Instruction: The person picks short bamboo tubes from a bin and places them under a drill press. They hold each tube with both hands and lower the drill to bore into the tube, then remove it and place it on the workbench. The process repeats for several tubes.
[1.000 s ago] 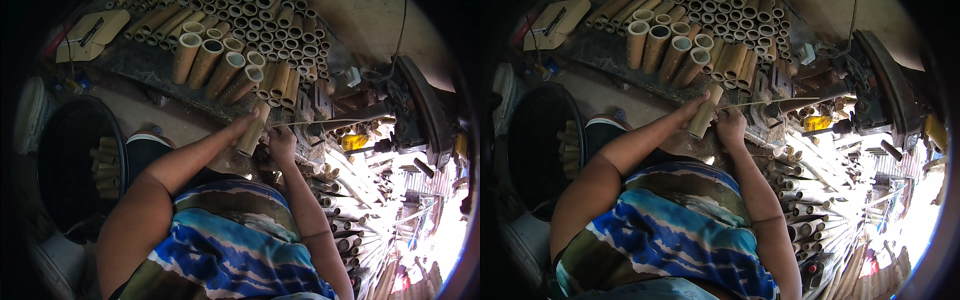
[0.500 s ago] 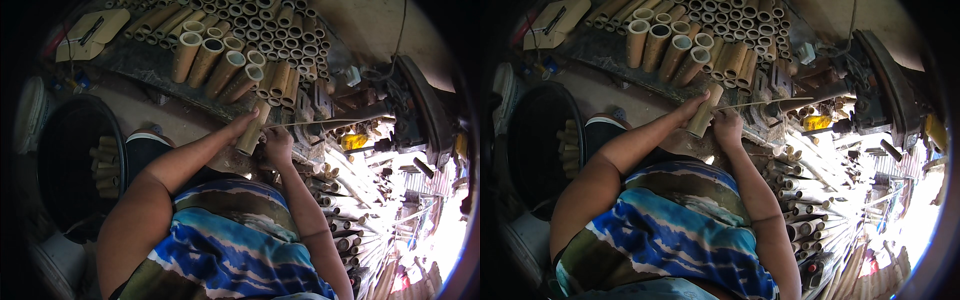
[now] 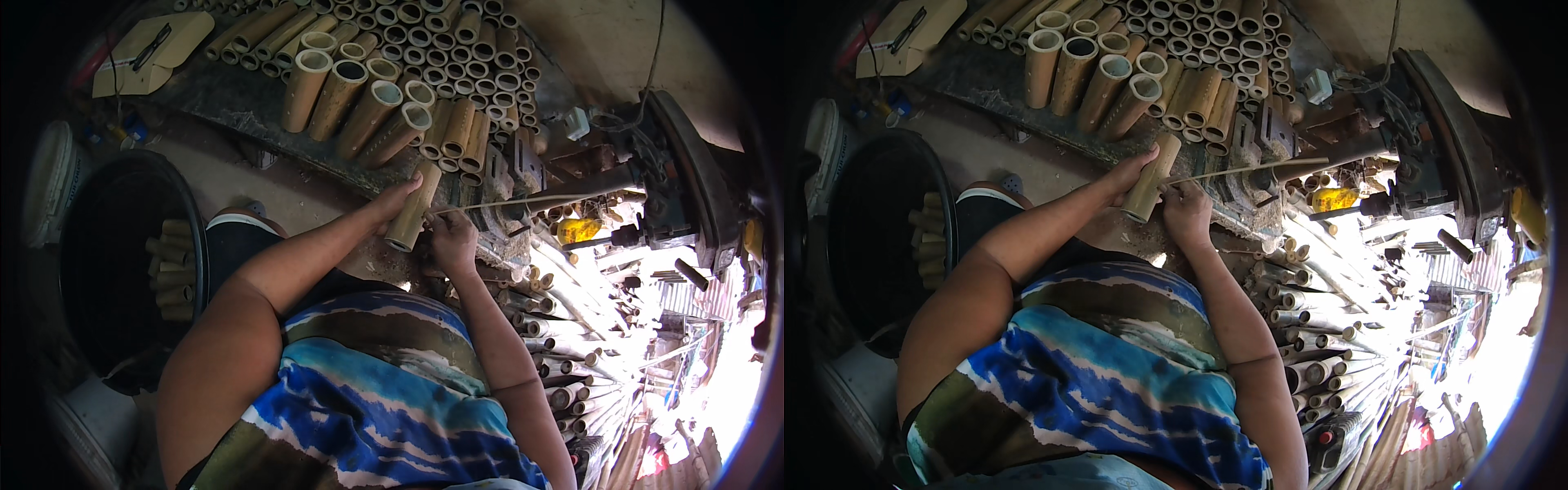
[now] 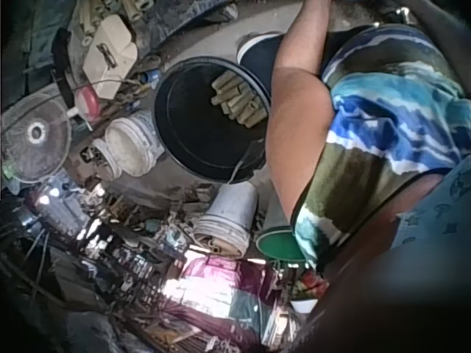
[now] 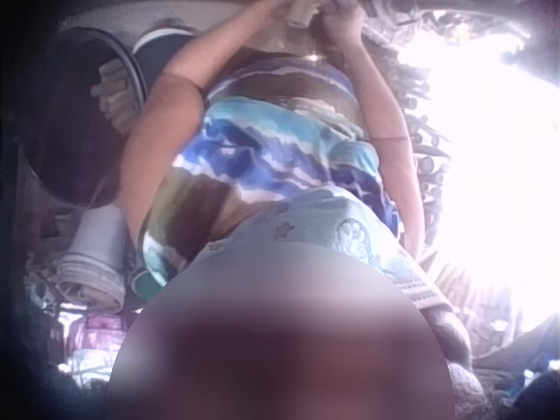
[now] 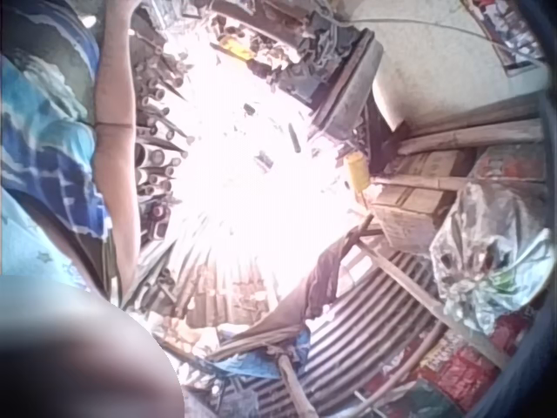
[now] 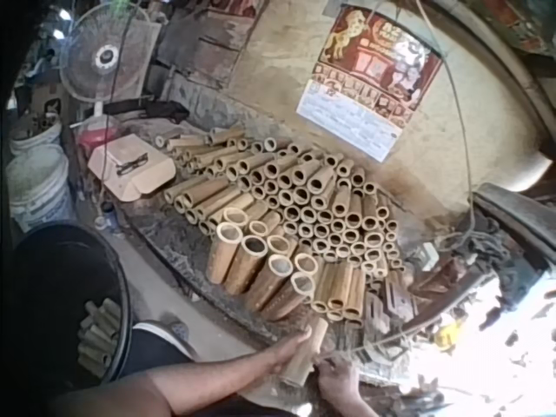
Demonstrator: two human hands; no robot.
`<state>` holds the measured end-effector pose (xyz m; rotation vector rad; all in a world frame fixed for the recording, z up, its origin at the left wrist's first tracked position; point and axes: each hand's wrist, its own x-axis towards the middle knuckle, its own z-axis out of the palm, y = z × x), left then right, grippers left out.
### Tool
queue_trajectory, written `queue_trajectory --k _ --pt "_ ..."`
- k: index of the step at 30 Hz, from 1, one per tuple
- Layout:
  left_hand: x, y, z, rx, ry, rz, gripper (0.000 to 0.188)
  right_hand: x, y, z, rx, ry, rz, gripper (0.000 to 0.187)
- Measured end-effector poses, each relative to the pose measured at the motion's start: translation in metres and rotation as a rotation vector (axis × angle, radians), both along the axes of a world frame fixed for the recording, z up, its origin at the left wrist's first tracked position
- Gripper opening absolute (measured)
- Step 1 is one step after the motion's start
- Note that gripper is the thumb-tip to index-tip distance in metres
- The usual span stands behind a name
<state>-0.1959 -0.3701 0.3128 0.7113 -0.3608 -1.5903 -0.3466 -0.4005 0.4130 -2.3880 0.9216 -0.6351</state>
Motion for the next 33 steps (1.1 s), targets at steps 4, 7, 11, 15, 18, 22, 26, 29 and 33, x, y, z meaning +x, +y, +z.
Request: queue_trajectory --k 4,7,11,15,18,22,26,29,33 --pt "-0.001 0.000 0.002 0.005 -0.019 0.018 0.063 0.000 -0.001 -0.001 -0.031 -0.004 -0.002 0.009" --pt "-0.001 0.001 0.003 0.031 -0.021 0.012 0.062 0.001 -0.002 -0.001 -0.030 0.013 0.000 0.009" --pt "0.000 0.001 0.003 0.013 0.006 0.014 0.062 0.001 -0.002 -0.002 -0.015 0.031 0.004 0.010" --pt "-0.001 0.000 0.002 0.004 -0.003 0.014 0.062 0.002 -0.001 -0.006 -0.046 0.037 0.023 0.012" --pt "0.000 0.000 0.001 0.001 -0.016 0.017 0.062 0.003 -0.003 -0.011 -0.081 0.056 0.060 0.013" --pt "0.000 0.000 0.001 -0.018 0.030 0.016 0.061 0.003 -0.006 -0.013 -0.079 0.060 0.060 0.013" --pt "-0.002 0.002 0.003 0.013 0.006 0.007 0.061 -0.003 -0.002 -0.010 -0.058 0.054 0.028 0.011" --pt "-0.004 0.001 0.004 0.004 0.004 0.014 0.061 -0.003 0.001 -0.006 -0.081 0.025 0.066 0.010" --pt "-0.003 0.000 0.004 0.006 -0.046 0.022 0.063 -0.003 0.002 0.003 -0.063 0.000 0.019 0.009"
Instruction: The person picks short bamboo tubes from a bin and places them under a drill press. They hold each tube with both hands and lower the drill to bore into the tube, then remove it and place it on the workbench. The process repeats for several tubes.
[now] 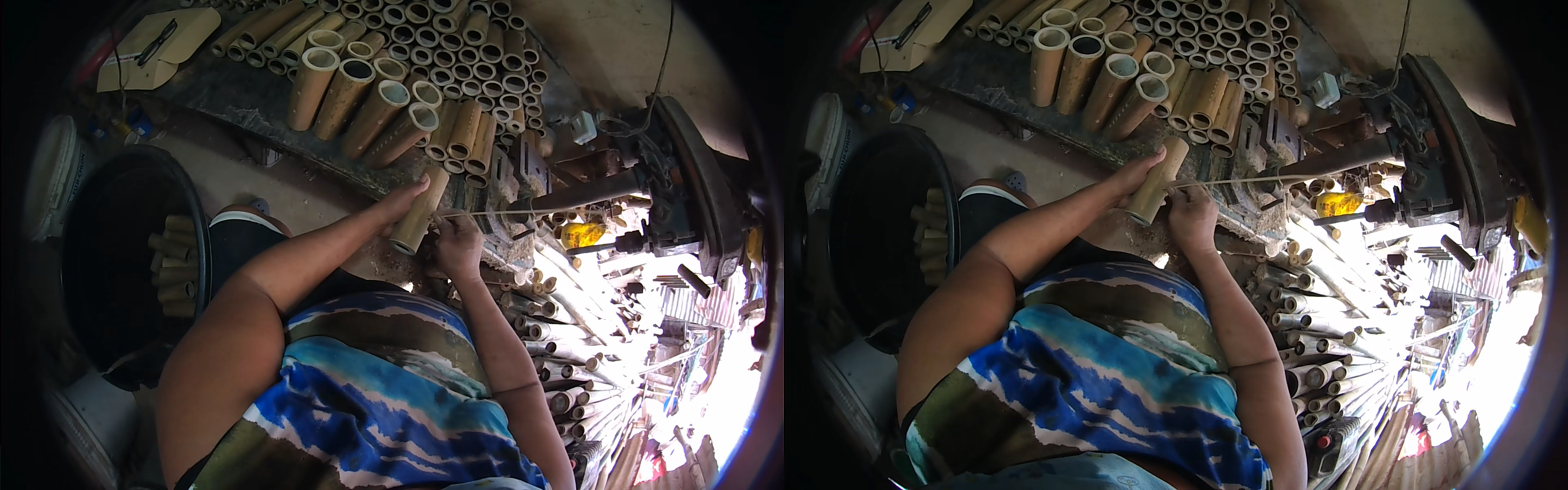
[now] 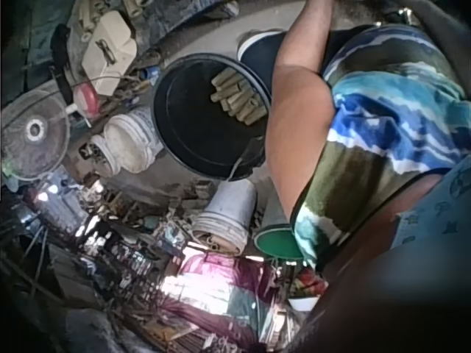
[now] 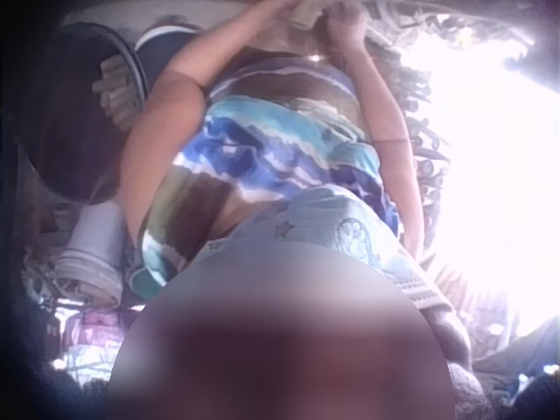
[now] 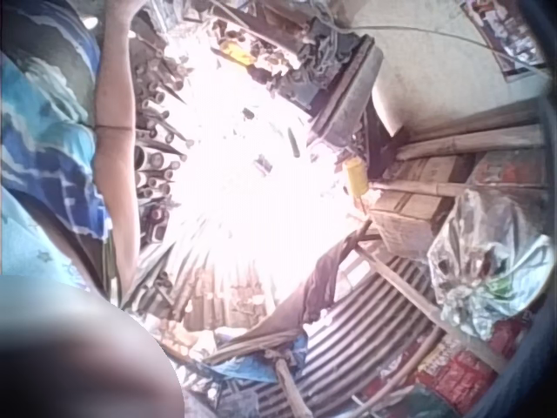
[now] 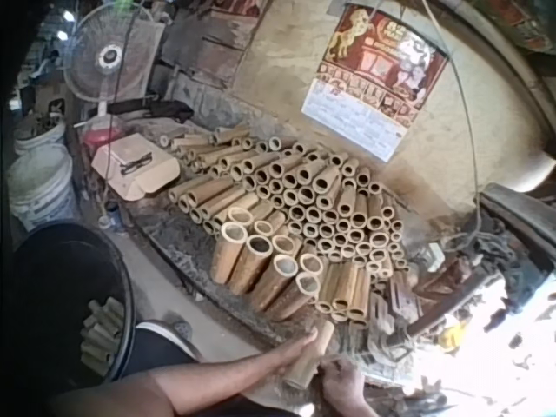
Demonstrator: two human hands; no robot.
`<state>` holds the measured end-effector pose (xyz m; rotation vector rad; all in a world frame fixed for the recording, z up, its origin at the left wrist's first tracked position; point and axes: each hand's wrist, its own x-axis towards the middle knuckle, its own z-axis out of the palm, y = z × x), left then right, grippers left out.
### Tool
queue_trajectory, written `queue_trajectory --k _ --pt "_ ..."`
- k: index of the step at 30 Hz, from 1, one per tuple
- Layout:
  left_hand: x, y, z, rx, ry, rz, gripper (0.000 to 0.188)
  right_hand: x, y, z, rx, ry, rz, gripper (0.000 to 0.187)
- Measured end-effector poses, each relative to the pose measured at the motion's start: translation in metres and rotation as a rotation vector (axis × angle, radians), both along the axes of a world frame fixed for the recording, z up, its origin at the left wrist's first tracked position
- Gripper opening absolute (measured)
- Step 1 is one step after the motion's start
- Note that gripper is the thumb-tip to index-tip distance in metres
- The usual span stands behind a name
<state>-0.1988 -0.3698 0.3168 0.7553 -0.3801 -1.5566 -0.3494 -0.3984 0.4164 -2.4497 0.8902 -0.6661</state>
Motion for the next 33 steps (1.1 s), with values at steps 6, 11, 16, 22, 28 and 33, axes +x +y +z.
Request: queue_trajectory --k 6,11,16,22,28,33 --pt "0.003 0.000 -0.002 -0.022 0.027 -0.005 0.064 -0.008 0.000 -0.001 0.143 0.048 -0.025 0.010" --pt "0.002 -0.001 -0.005 -0.037 0.037 -0.006 0.065 -0.011 0.003 -0.005 0.215 0.038 -0.030 0.011" --pt "0.000 -0.003 -0.008 -0.026 0.039 0.015 0.065 -0.011 0.005 -0.005 0.133 0.041 0.009 0.010" --pt "0.000 -0.005 -0.010 -0.027 0.006 0.042 0.064 -0.006 0.007 -0.014 0.030 0.092 0.055 0.011" --pt "0.002 -0.002 -0.003 0.012 -0.007 0.055 0.059 -0.003 0.008 -0.011 0.086 0.101 0.054 0.013" --pt "-0.005 -0.001 -0.005 0.012 -0.126 0.060 0.059 -0.005 0.014 0.002 -0.011 -0.001 0.118 0.012"
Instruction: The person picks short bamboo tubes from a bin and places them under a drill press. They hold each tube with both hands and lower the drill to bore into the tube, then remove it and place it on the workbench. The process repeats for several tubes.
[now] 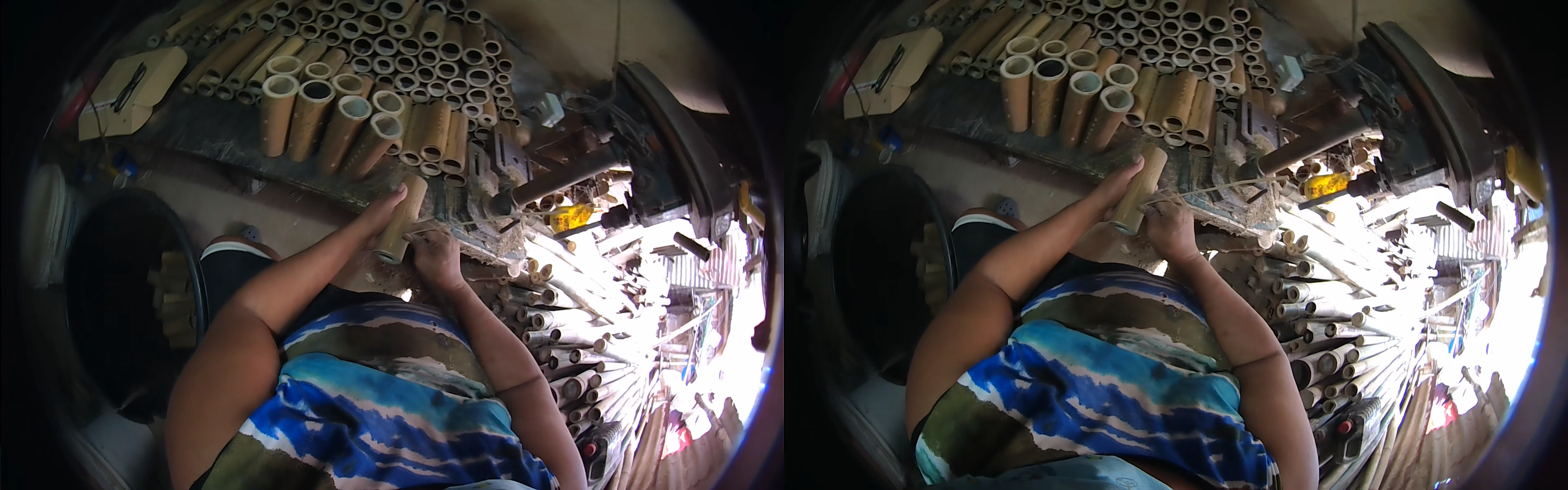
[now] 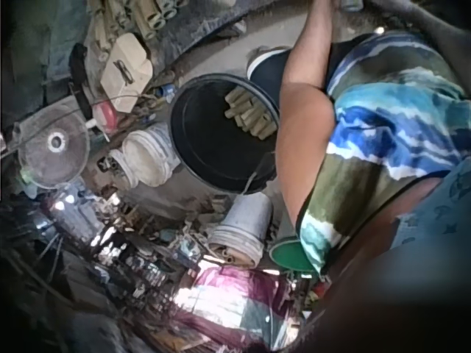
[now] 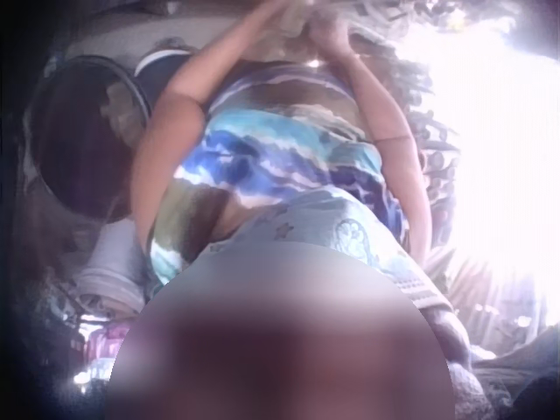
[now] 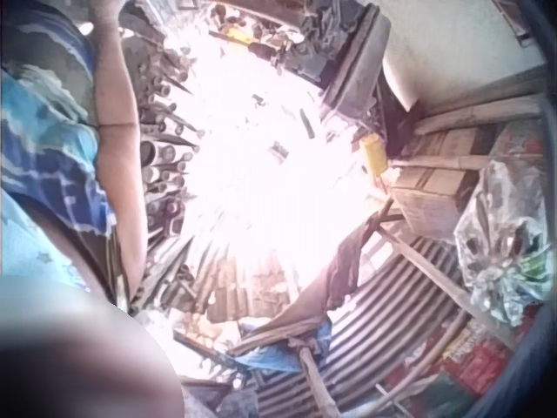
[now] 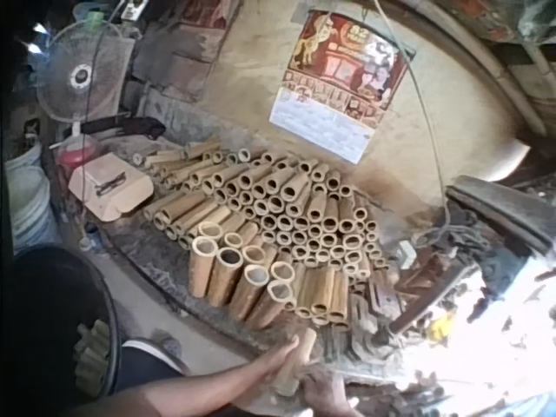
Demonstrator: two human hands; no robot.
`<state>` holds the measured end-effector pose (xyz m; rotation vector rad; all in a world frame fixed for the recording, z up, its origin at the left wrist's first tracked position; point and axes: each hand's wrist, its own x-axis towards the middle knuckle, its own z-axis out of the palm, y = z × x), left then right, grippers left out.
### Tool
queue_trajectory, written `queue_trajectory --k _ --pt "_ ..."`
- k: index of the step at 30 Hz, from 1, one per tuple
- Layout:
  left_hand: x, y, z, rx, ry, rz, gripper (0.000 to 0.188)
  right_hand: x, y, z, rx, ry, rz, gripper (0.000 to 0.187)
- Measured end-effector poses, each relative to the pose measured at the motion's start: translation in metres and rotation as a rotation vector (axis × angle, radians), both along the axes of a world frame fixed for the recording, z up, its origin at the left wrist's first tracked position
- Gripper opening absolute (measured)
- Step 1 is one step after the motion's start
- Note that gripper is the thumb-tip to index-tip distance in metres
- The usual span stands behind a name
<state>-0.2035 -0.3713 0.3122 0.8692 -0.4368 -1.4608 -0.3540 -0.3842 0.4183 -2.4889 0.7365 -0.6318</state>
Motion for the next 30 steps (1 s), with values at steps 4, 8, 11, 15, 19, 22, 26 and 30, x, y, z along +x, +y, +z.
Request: queue_trajectory --k 4,8,11,15,19,22,26,30 --pt "-0.001 -0.008 -0.010 -0.053 -0.425 0.090 0.054 -0.009 -0.007 0.016 0.090 -0.025 -0.054 0.010" --pt "-0.005 -0.003 -0.012 -0.034 -0.209 0.051 0.056 -0.045 -0.028 0.000 0.065 0.005 -0.098 0.011" --pt "0.002 0.004 -0.006 -0.058 0.012 -0.052 0.057 -0.111 -0.043 -0.040 -0.017 0.123 -0.173 0.011" --pt "0.002 0.007 0.005 -0.058 0.285 -0.044 0.063 -0.218 -0.056 -0.116 0.302 -0.119 -0.530 0.006" --pt "-0.006 0.011 0.015 -0.066 0.426 -0.052 0.057 -0.278 -0.104 -0.162 0.200 0.160 -0.813 0.018" --pt "-0.011 0.017 0.025 -0.078 0.567 -0.117 0.050 -0.275 -0.142 -0.145 0.206 0.066 -0.830 0.008" --pt "-0.020 0.019 0.039 -0.039 0.598 -0.055 0.041 -0.238 -0.179 -0.096 0.019 0.258 -0.889 0.022" --pt "-0.013 0.010 0.055 -0.033 0.404 -0.035 0.042 -0.210 -0.200 -0.073 0.038 0.258 -0.904 0.023"
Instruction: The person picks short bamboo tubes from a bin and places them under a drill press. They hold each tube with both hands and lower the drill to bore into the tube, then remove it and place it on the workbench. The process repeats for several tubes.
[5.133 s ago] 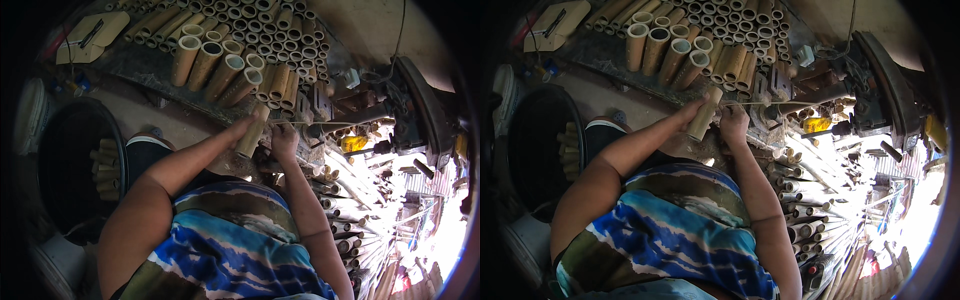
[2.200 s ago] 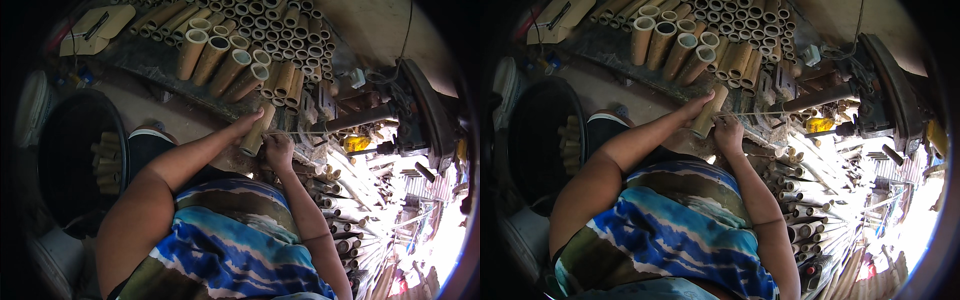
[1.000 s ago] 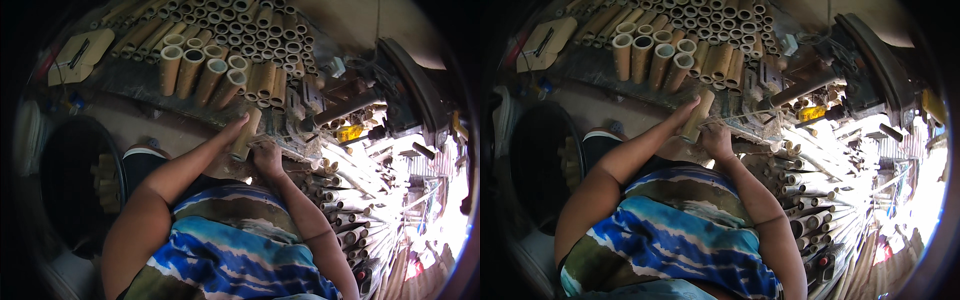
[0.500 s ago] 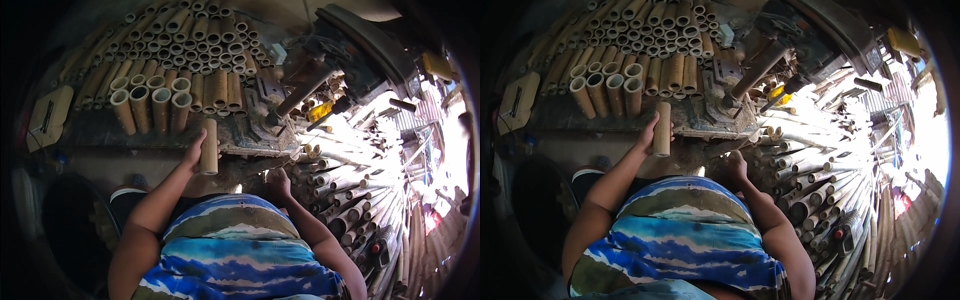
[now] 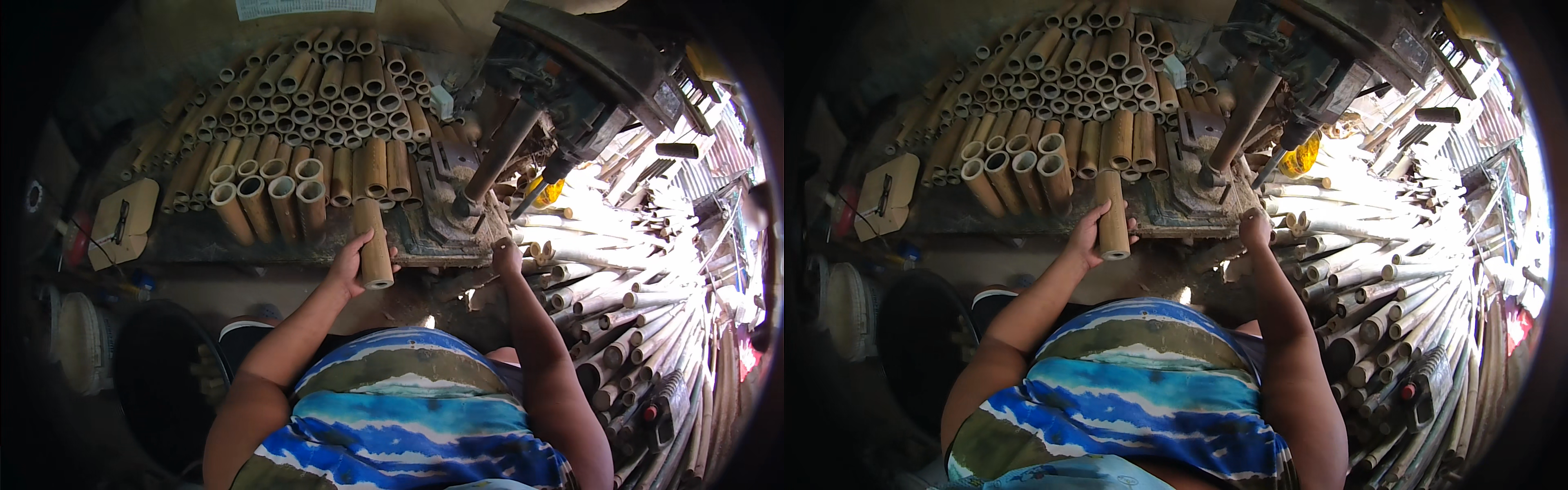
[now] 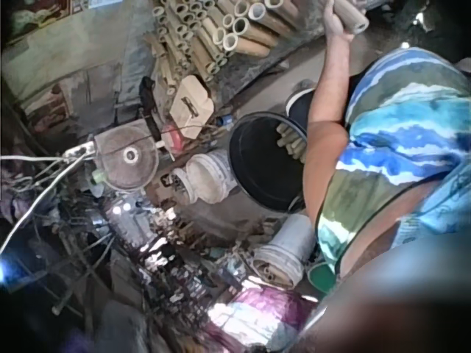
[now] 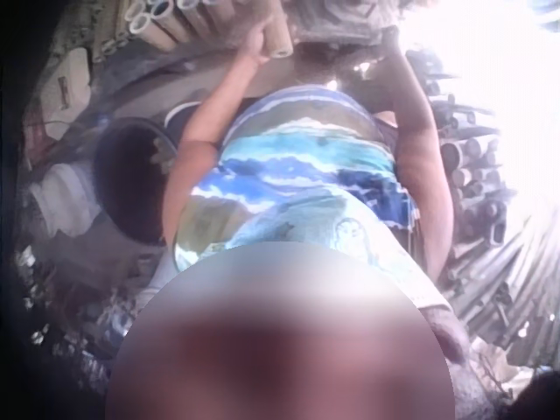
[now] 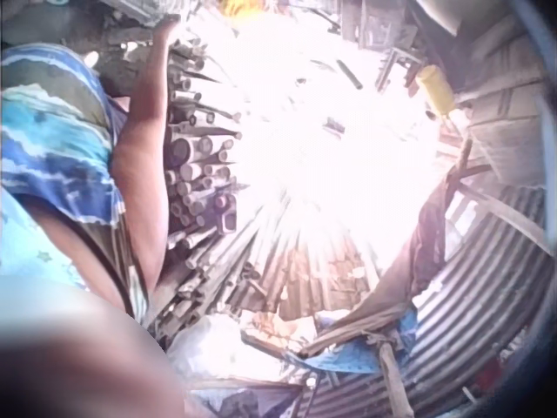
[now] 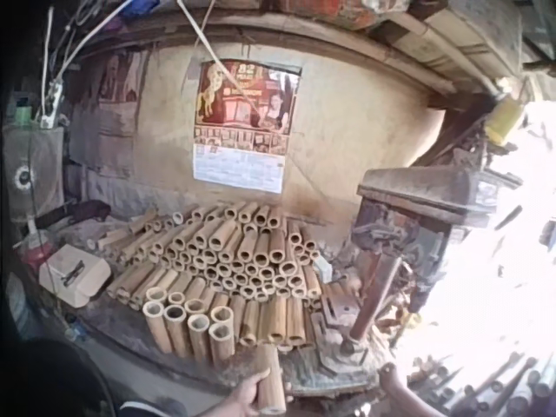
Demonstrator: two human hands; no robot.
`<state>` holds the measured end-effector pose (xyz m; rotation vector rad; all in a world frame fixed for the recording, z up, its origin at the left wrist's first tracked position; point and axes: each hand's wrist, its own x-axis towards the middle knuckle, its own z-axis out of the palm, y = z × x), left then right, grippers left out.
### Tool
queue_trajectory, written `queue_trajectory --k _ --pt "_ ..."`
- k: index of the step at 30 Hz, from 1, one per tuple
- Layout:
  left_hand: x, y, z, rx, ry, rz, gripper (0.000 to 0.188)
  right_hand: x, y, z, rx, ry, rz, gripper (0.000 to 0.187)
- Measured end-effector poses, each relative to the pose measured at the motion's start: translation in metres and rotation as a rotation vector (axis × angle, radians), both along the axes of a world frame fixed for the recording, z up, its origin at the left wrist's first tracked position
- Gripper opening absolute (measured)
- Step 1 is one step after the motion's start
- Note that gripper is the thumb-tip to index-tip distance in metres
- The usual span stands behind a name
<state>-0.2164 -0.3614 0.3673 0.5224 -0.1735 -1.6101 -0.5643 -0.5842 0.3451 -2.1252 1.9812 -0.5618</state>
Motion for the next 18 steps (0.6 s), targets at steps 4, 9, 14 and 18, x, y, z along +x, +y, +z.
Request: queue_trajectory --k 4,9,14,18 --pt "0.018 -0.044 0.024 0.069 -0.610 0.318 0.077 0.010 0.002 -0.001 0.002 -0.011 -0.001 0.025" --pt "0.053 -0.098 0.066 0.363 -1.563 0.296 0.104 -0.012 0.024 -0.012 -0.002 -0.184 0.047 0.035" --pt "0.072 -0.130 0.076 0.370 -1.805 0.207 0.096 -0.075 0.055 -0.043 0.114 -0.519 0.076 0.031" --pt "0.065 -0.122 0.057 0.372 -2.004 0.247 0.085 -0.123 0.081 -0.056 0.132 -0.535 0.028 0.020"
